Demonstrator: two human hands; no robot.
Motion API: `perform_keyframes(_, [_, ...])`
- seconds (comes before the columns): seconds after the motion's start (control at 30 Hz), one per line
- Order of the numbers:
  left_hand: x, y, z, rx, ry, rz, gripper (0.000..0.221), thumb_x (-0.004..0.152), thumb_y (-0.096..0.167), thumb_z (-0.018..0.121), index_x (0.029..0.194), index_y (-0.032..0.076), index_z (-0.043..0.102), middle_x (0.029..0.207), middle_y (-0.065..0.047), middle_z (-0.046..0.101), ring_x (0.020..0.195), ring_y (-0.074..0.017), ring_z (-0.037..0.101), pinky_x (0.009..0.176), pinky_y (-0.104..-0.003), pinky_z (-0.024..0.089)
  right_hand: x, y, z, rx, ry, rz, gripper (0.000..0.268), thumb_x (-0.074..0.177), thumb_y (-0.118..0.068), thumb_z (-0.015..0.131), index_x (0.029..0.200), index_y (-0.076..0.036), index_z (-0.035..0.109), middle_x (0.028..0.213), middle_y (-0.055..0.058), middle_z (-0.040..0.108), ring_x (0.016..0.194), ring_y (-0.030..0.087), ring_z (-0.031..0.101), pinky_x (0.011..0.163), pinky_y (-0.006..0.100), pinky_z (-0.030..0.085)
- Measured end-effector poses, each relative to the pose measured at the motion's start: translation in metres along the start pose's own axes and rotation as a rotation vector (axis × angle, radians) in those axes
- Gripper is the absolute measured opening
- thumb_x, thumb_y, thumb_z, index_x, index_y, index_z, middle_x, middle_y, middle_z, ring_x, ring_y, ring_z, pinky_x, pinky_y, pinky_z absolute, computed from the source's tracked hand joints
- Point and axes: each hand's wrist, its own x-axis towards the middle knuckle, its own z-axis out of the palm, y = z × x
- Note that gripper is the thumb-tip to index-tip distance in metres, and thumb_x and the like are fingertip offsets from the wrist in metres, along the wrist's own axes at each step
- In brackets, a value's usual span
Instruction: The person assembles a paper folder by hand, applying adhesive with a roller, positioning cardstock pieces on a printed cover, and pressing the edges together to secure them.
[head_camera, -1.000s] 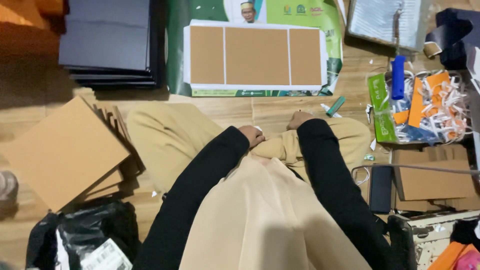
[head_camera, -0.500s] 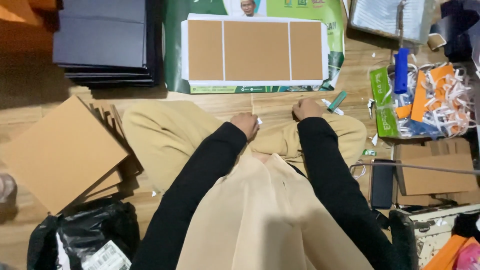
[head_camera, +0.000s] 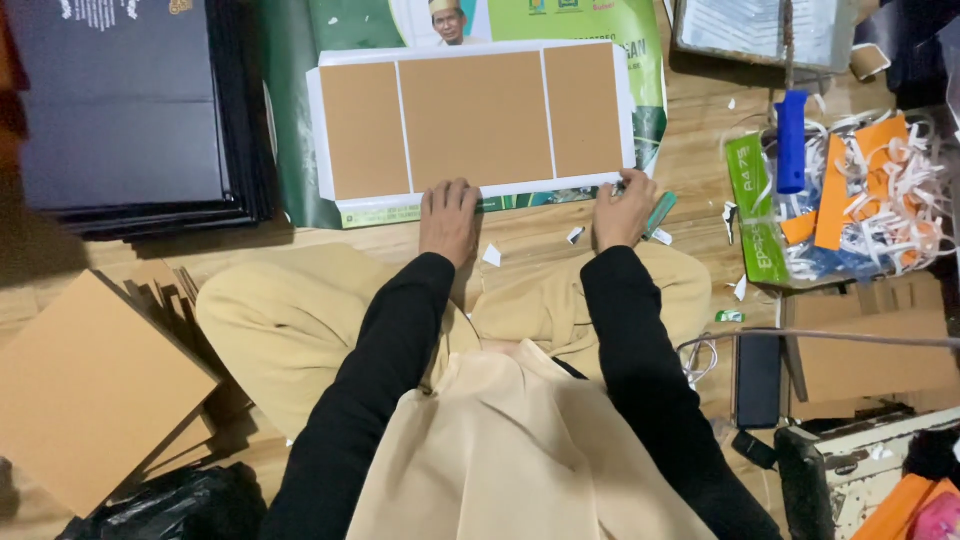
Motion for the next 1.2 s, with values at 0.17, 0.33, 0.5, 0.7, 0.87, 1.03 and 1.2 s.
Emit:
perform_keyframes(0.17, [0.0,-0.001,-0.002,0.007,-0.11,-0.065,0.049,0.071,0.018,0.066,0.113,0.016,0.04,0.111,-0.006,0.041,0.109,-0.028,0.041,0.091,-0.044,0.036,0.03,0.046,0.033,0.36,0.091,0.543,0.022,0.073,-0.02,0.055,0.094,-0.017,0.062,0.082,0.002,0.06,0.073,0.017,0.061,0.043,0.025,0.051])
perform_keyframes(0.33, [0.002,0.004,-0.01,-0.035,-0.168,-0.1,0.049,0.071,0.019,0.065,0.113,0.018,0.039,0.11,-0.004,0.04,0.11,-0.0257,0.038,0.092,-0.041,0.034,0.042,0.071,0.053,0.279,0.07,0.545,0.019,0.079,-0.027,0.058,0.09,-0.013,0.064,0.085,0.006,0.061,0.083,0.024,0.062,0.063,0.036,0.051])
perform_keyframes(0.5, [0.006,0.007,-0.026,-0.029,-0.151,-0.128,0.053,0.072,0.02,0.065,0.119,0.018,0.04,0.116,-0.006,0.039,0.112,-0.0266,0.037,0.095,-0.043,0.032,0.033,0.047,0.035,0.23,0.091,0.458,0.017,0.076,-0.017,0.056,0.09,-0.019,0.066,0.074,-0.001,0.061,0.079,0.018,0.061,0.072,0.032,0.047])
perform_keyframes(0.7, [0.004,0.001,-0.026,-0.063,-0.057,-0.152,0.046,0.078,0.028,0.056,0.121,0.02,0.042,0.118,-0.006,0.039,0.114,-0.0265,0.033,0.098,-0.048,0.024,0.015,-0.003,0.007,0.291,0.121,0.282,0.017,0.079,-0.017,0.06,0.096,-0.015,0.061,0.065,-0.001,0.055,0.065,0.014,0.056,0.065,0.03,0.045])
perform_keyframes(0.87, [0.009,-0.002,-0.034,-0.058,-0.044,-0.149,0.043,0.083,0.032,0.054,0.123,0.021,0.043,0.122,-0.005,0.04,0.118,-0.0266,0.032,0.1,-0.053,0.019,0.021,-0.001,0.009,0.165,0.128,0.183,0.033,0.074,-0.024,0.068,0.105,-0.018,0.059,0.084,0.008,0.059,0.089,0.028,0.06,0.081,0.041,0.045])
perform_keyframes(1.03, [0.004,-0.013,-0.02,-0.066,-0.026,-0.221,0.05,0.079,0.04,0.061,0.121,0.02,0.043,0.114,-0.004,0.042,0.113,-0.0247,0.035,0.1,-0.051,0.024,0.025,0.013,0.02,0.098,0.194,0.284,0.027,0.075,-0.036,0.066,0.095,-0.021,0.058,0.072,0.001,0.059,0.082,0.024,0.061,0.075,0.038,0.046])
perform_keyframes(1.2, [-0.01,-0.006,-0.011,-0.297,-0.065,-0.423,0.035,0.075,0.035,0.062,0.105,0.022,0.049,0.097,0.002,0.043,0.092,-0.0198,0.05,0.082,-0.038,0.042,0.035,0.066,0.062,0.38,0.122,0.584,0.017,0.073,-0.031,0.063,0.081,-0.016,0.061,0.065,0.004,0.061,0.063,0.02,0.062,0.052,0.032,0.05])
